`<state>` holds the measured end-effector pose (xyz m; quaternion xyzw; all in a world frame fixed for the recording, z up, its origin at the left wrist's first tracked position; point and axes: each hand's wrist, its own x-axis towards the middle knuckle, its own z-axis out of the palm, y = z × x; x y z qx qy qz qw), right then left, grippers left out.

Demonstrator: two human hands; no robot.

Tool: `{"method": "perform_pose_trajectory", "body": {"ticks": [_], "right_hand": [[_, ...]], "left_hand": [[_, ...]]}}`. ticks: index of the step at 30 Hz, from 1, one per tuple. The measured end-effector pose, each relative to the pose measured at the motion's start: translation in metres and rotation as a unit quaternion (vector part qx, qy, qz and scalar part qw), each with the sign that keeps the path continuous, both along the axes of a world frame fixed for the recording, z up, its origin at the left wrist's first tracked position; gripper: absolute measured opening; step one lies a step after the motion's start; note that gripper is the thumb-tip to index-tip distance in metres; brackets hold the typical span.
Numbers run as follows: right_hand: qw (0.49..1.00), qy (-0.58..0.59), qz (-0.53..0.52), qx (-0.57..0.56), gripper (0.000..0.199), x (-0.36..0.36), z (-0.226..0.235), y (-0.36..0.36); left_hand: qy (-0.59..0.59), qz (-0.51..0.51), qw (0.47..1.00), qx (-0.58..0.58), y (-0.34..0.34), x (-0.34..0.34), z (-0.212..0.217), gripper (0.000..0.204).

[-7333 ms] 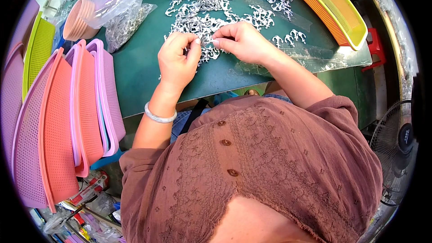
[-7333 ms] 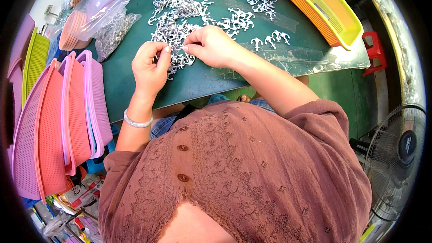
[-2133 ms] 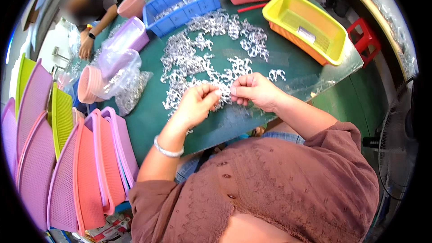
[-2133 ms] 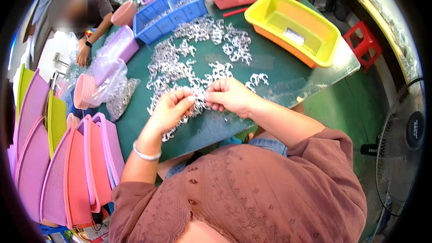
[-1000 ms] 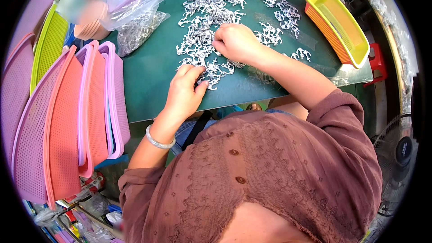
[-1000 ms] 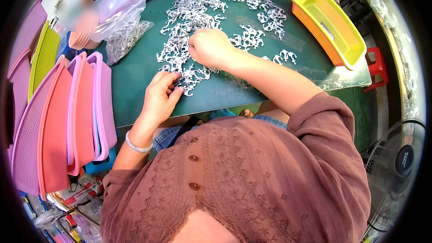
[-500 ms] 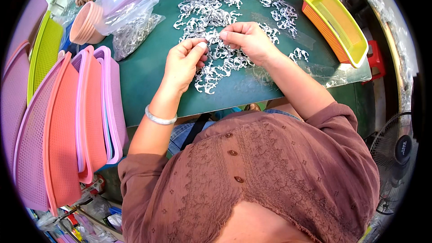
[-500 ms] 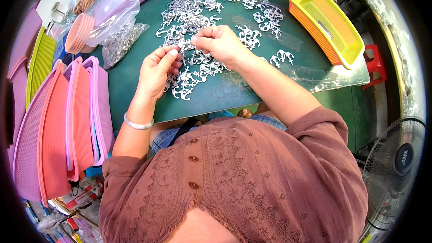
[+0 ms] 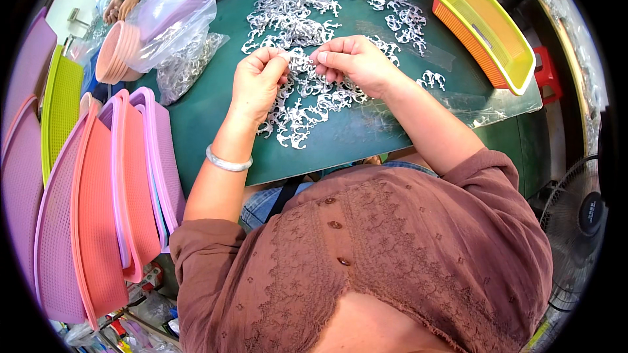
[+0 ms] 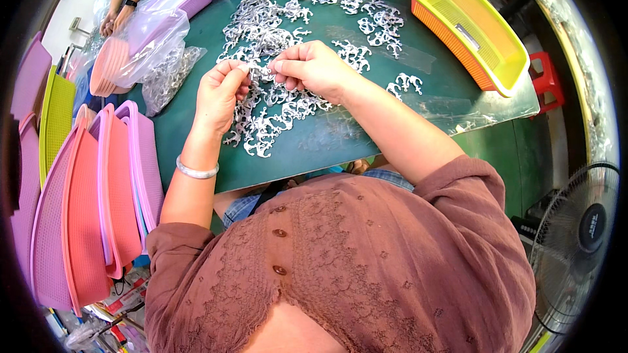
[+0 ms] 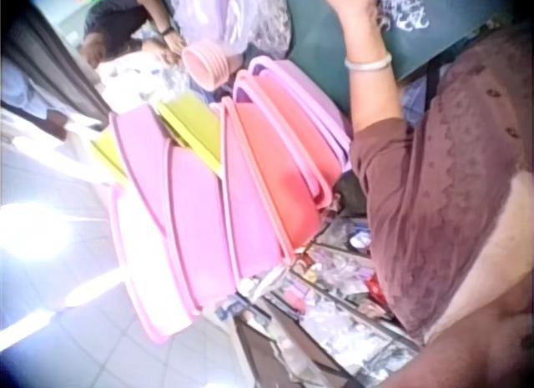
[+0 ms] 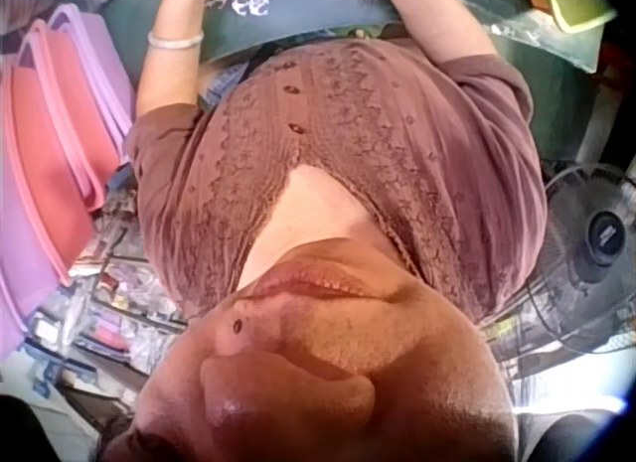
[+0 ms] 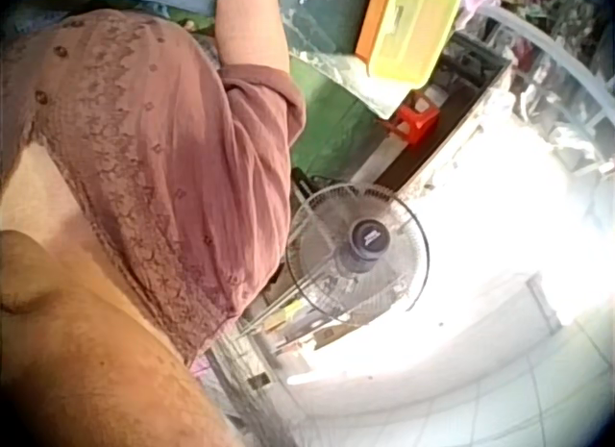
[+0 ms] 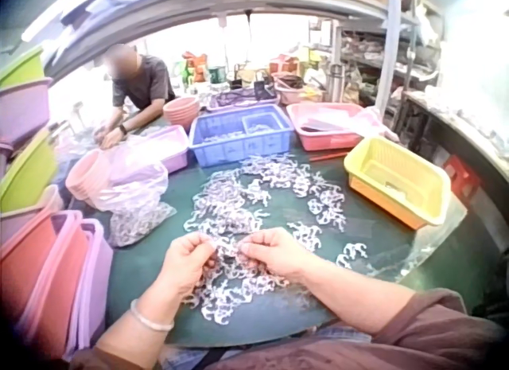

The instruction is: The person sorts small anchor-shaped metal pieces by hand on a green table. They pick up individual pieces from a large pile, rotate them, and place them into bins or smaller piles.

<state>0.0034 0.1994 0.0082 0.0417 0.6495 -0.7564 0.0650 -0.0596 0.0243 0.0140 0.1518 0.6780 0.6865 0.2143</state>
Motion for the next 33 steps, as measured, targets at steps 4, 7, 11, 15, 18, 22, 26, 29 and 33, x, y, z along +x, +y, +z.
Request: {"method": "perform_pose_trajectory", "body": {"ticks": [4,7,11,15,18,22,26,29,33], "right_hand": [[1.000,-0.002,0.011,0.025,0.016,0.001,0.000,0.000],[0.999,0.000,-0.005,0.041,0.015,0.002,0.003,-0.002],[0.999,0.029,-0.040,0.009,0.015,0.002,-0.001,-0.004],[0.994,0.093,-0.052,0.012,0.013,0.003,-0.005,-0.011],[0.990,0.106,-0.083,0.031,0.014,0.002,-0.010,-0.014],[0.992,0.091,-0.069,0.047,0.015,0.003,-0.010,-0.013],[0.970,0.171,-0.078,0.152,0.012,0.004,-0.011,-0.016],[0.949,0.216,-0.089,0.211,0.010,0.007,-0.007,-0.020],[0.947,0.222,-0.081,0.216,0.012,0.007,-0.009,-0.020]], "left_hand": [[0.052,-0.003,0.998,0.021,0.005,0.001,-0.010,0.008],[0.061,-0.004,0.995,0.074,0.005,0.004,-0.014,0.008],[0.172,-0.035,0.984,0.037,0.006,0.007,-0.020,0.005],[0.159,-0.097,0.982,0.014,0.000,0.002,-0.031,0.009],[0.171,-0.132,0.976,-0.016,-0.002,0.007,-0.021,0.005],[0.031,-0.066,0.997,0.031,-0.006,0.007,-0.018,0.009],[-0.014,-0.038,0.995,0.090,-0.008,0.007,-0.019,0.013],[-0.012,-0.054,0.990,0.131,-0.007,0.006,-0.022,0.015],[-0.067,-0.058,0.984,0.156,-0.009,0.003,-0.026,0.016]]}}
